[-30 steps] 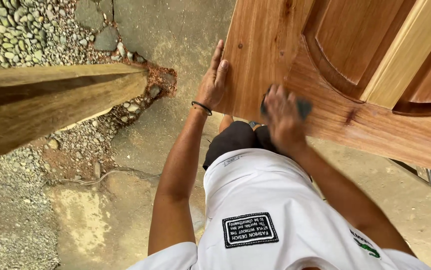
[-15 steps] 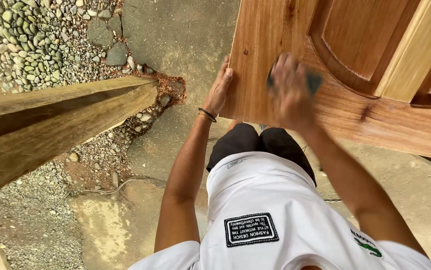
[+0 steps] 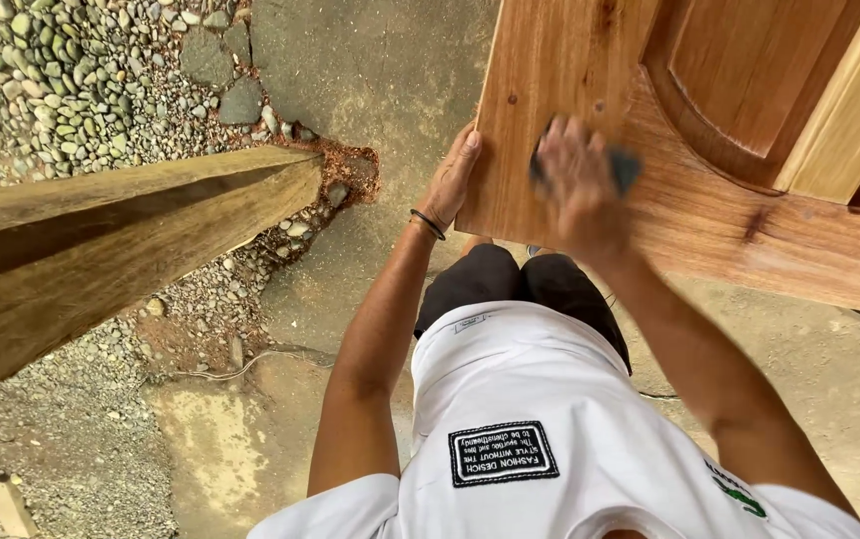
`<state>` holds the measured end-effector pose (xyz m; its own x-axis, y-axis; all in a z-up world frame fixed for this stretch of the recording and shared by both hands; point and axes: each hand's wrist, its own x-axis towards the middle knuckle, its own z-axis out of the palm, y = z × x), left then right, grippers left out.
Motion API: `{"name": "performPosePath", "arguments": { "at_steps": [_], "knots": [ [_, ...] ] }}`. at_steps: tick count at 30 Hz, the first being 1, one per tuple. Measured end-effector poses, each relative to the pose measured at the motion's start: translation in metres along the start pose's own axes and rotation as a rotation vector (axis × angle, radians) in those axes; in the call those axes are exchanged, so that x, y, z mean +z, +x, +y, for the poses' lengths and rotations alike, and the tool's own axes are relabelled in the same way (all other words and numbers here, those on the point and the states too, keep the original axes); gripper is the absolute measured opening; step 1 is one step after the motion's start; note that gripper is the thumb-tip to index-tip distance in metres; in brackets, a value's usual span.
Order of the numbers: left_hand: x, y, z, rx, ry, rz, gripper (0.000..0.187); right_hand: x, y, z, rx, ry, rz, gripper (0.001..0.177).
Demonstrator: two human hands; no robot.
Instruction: The person picks up a sanding block and smooths the surface of a wooden furniture piece. They work on the flat panels and curved edges of the wood, moving around the piece to reach different sections.
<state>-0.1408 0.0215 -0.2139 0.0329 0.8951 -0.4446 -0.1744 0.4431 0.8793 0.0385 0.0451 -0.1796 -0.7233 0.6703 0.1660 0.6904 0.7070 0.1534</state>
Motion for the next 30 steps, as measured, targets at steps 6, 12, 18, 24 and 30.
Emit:
{"name": "performPosePath", "arguments": {
  "at_steps": [6, 12, 18, 24, 30],
  "knots": [
    [-0.009, 0.011, -0.034, 0.018, -0.059, 0.006, 0.049, 0.003, -0.057, -0.044, -0.054, 0.380, 0.030, 0.047],
    [0.002, -0.010, 0.018, 0.044, -0.058, -0.010, 0.050, 0.024, 0.023, 0.001, 0.003, 0.362, 0.057, 0.043],
    [0.003, -0.019, 0.019, 0.013, -0.179, -0.014, 0.051, -0.001, -0.049, -0.060, -0.058, 0.411, -0.012, 0.048],
    [-0.005, -0.009, -0.023, -0.024, -0.295, -0.006, 0.046, 0.026, 0.044, 0.007, -0.053, 0.330, 0.055, 0.043],
    [-0.006, -0.012, -0.030, -0.408, -0.441, 0.160, 0.048, -0.021, 0.060, -0.014, 0.212, 0.468, -0.171, 0.067]
  ]
}}
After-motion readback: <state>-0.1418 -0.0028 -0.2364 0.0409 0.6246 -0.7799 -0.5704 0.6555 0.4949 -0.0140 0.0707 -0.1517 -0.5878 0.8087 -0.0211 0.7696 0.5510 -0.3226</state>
